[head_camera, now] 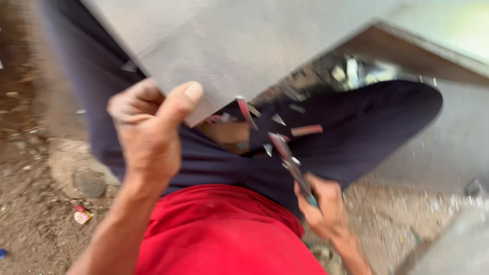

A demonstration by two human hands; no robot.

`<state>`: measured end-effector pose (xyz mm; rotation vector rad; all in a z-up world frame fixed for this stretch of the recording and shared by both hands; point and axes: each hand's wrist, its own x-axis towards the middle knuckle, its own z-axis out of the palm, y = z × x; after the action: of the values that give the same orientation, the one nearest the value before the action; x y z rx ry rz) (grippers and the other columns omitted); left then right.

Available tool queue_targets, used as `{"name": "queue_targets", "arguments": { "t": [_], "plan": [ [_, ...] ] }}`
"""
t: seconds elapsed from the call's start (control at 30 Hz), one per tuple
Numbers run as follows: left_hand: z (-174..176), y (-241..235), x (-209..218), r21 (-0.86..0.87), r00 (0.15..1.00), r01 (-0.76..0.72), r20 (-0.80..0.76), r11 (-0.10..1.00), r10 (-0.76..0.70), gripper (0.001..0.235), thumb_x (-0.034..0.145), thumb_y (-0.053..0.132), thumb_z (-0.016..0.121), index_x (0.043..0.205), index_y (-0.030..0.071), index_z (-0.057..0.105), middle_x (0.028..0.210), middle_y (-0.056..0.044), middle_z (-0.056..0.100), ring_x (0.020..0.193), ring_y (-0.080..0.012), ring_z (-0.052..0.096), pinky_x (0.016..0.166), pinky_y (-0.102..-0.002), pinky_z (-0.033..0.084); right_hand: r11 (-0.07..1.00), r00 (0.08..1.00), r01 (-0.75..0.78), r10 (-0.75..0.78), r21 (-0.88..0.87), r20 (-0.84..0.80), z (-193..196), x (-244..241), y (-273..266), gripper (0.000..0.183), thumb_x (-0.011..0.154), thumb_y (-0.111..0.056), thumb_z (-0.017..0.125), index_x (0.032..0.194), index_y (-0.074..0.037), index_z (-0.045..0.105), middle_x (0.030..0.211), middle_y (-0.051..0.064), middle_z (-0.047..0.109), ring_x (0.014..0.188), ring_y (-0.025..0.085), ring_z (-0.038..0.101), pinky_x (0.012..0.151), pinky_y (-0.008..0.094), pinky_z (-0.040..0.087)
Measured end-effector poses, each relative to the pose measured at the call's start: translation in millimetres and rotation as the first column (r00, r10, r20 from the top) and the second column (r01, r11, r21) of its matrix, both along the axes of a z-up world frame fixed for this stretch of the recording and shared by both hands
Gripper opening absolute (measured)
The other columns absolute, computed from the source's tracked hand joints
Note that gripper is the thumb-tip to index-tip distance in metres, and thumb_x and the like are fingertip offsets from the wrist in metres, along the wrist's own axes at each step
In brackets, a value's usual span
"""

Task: The person uses shears to cut small pieces off the edges of rectangular metal sheets while sitting on the ground.

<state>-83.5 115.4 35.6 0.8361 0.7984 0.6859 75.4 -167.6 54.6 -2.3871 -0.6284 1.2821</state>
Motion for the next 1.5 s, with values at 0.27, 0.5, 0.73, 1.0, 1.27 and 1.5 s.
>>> {"name": "queue_targets", "arguments": {
  "t": [0.27, 0.5, 0.73, 1.0, 1.27, 1.5],
  "plan": [
    [8.9, -27.1, 9.0, -0.386, 0.991, 0.08, 0.132, 0.919, -0.031, 0.032, 0.082, 0.006, 0.084, 0.106, -0.008, 0.067, 0.089, -0.019, 0.077, 0.076, -0.0218, 0.076, 0.068, -0.035, 0.063, 0.995, 0.993, 0.09, -0.085, 0.053, -0.084, -3.8, -14.0, 5.2, 0.022, 0.074, -0.009, 0.051, 0.086, 0.0, 0.067, 0.068, 0.006, 0.067, 0.06, 0.015, 0.065, 0.06, 0.03, 0.056],
    [6.7, 1.8, -29.5, 0.436, 0.986, 0.134, -0.146, 0.89, -0.077, 0.066, 0.084, 0.002, 0.081, 0.14, -0.007, 0.047, 0.115, -0.021, 0.072, 0.106, -0.0226, 0.072, 0.096, -0.033, 0.057, 0.997, 0.925, -0.075, 0.083, 0.035, -0.37, 28.3, -13.0, 82.7, 0.067, 0.06, -0.009, 0.048, 0.126, -0.003, 0.058, 0.112, 0.012, 0.07, 0.1, 0.022, 0.07, 0.08, 0.037, 0.06],
    [-2.9, 12.6, -34.1, -0.018, 0.997, 0.02, 0.079, 1.0, -0.019, 0.064, 0.099, 0.0, 0.07, 0.156, -0.003, 0.041, 0.111, -0.017, 0.077, 0.096, -0.0182, 0.076, 0.089, -0.031, 0.066, 0.992, 0.866, -0.122, 0.124, 0.036, -0.485, 20.7, -21.0, 133.5, 0.071, 0.058, -0.006, 0.047, 0.128, -0.001, 0.055, 0.112, 0.014, 0.066, 0.098, 0.024, 0.065, 0.085, 0.037, 0.058],
    [-8.8, 12.4, -35.2, -0.05, 0.999, 0.039, 0.019, 0.998, -0.038, 0.065, 0.098, 0.001, 0.072, 0.155, -0.001, 0.042, 0.104, -0.017, 0.079, 0.093, -0.0193, 0.079, 0.085, -0.031, 0.067, 0.965, 0.91, -0.248, 0.204, -0.08, -0.361, 25.2, -9.7, 146.9, 0.05, 0.064, -0.003, 0.049, 0.113, -0.002, 0.062, 0.09, 0.01, 0.069, 0.071, 0.018, 0.061, 0.067, 0.033, 0.055],
    [-9.3, 14.4, -36.8, -0.026, 0.997, 0.029, 0.071, 0.999, -0.027, 0.059, 0.099, -0.001, 0.073, 0.152, -0.005, 0.048, 0.105, -0.016, 0.078, 0.095, -0.018, 0.077, 0.09, -0.031, 0.067, 0.935, 0.924, -0.333, 0.299, -0.12, -0.24, 17.7, 2.6, 136.0, 0.026, 0.071, -0.007, 0.054, 0.094, 0.0, 0.065, 0.074, 0.01, 0.066, 0.065, 0.017, 0.062, 0.06, 0.033, 0.052],
    [-10.5, -23.3, 16.2, -0.053, 0.991, 0.064, 0.117, 0.997, -0.058, 0.049, 0.096, -0.004, 0.075, 0.142, -0.008, 0.058, 0.108, -0.013, 0.075, 0.092, -0.0142, 0.074, 0.081, -0.026, 0.063, 0.998, 0.928, 0.063, -0.061, -0.006, -0.367, 31.7, -30.3, 90.1, 0.065, 0.062, -0.01, 0.049, 0.126, 0.0, 0.052, 0.109, 0.014, 0.063, 0.092, 0.024, 0.066, 0.081, 0.038, 0.058]
  ]
}}
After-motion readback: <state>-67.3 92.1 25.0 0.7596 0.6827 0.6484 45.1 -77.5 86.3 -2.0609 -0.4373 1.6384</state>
